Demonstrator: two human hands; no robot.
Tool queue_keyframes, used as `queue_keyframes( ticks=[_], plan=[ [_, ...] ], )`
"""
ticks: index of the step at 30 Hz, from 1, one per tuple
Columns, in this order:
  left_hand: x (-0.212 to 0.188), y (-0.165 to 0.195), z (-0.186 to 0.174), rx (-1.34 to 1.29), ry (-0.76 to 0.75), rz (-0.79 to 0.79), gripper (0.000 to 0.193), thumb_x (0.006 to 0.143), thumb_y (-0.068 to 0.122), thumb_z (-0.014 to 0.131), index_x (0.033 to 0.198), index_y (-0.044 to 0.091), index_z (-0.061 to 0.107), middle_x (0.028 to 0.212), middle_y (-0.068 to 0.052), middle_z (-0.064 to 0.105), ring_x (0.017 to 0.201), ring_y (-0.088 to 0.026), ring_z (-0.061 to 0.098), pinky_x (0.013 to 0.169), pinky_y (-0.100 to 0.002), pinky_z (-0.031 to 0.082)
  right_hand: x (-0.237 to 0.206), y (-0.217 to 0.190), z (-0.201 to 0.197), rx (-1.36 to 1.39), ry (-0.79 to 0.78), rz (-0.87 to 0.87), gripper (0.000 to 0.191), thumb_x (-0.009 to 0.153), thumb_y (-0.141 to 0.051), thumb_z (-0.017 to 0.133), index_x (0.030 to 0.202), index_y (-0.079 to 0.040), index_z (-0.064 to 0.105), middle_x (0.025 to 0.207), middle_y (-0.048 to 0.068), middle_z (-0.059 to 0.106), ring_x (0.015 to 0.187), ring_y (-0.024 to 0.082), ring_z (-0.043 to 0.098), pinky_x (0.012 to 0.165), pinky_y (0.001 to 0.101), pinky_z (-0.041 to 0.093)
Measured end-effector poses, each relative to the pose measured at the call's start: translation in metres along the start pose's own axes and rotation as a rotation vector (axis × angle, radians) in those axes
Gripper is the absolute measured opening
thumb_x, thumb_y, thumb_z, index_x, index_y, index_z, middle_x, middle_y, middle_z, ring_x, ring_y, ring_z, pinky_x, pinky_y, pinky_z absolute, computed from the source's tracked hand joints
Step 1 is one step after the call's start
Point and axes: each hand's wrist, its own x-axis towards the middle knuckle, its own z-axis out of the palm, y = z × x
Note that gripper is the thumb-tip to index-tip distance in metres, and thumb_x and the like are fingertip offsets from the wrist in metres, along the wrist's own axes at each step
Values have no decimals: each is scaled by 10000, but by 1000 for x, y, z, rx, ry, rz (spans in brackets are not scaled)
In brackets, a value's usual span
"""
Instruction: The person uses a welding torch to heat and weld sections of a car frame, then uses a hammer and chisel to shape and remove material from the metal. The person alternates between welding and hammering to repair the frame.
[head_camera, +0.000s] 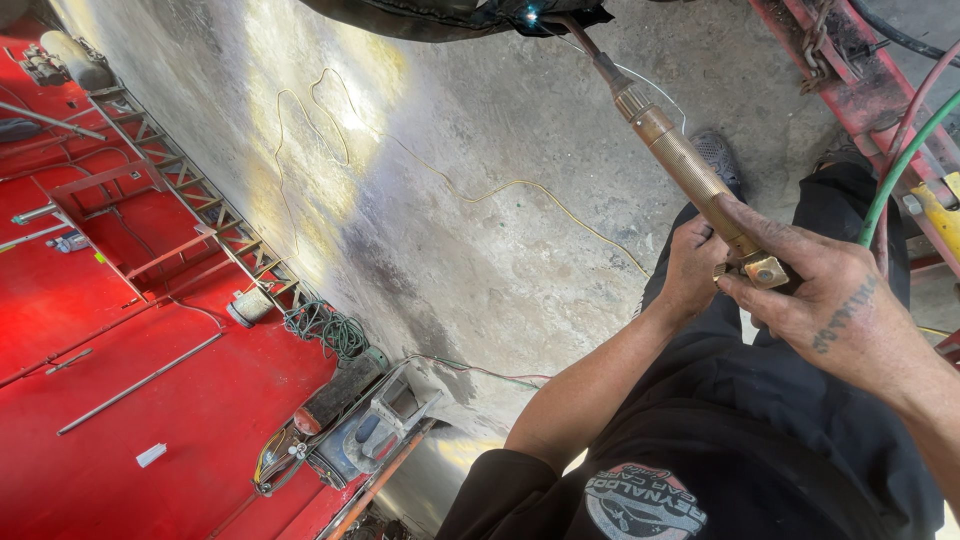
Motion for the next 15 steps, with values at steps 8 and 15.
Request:
queue_keyframes(
  ticks=[8,15],
  plan=[
    [1,-2,-1,-58,-5,10,183,1113,119,495,1112,-30,600,976,-91,652,901,-130,663,784,-299,584,1,-3,-1,39,-18,-1,760,867,-213,808,1530,-337,458,860,71,706,535,151,671,513,331,560],
    [1,-1,-1,-54,17,-24,221,1137,174,490,1159,-17,598,1010,-96,653,878,-130,677,758,-297,604,0,0,1,17,-18,-3,769,876,-204,811,1545,-332,455,853,90,694,544,147,678,517,323,573]
  ],
)
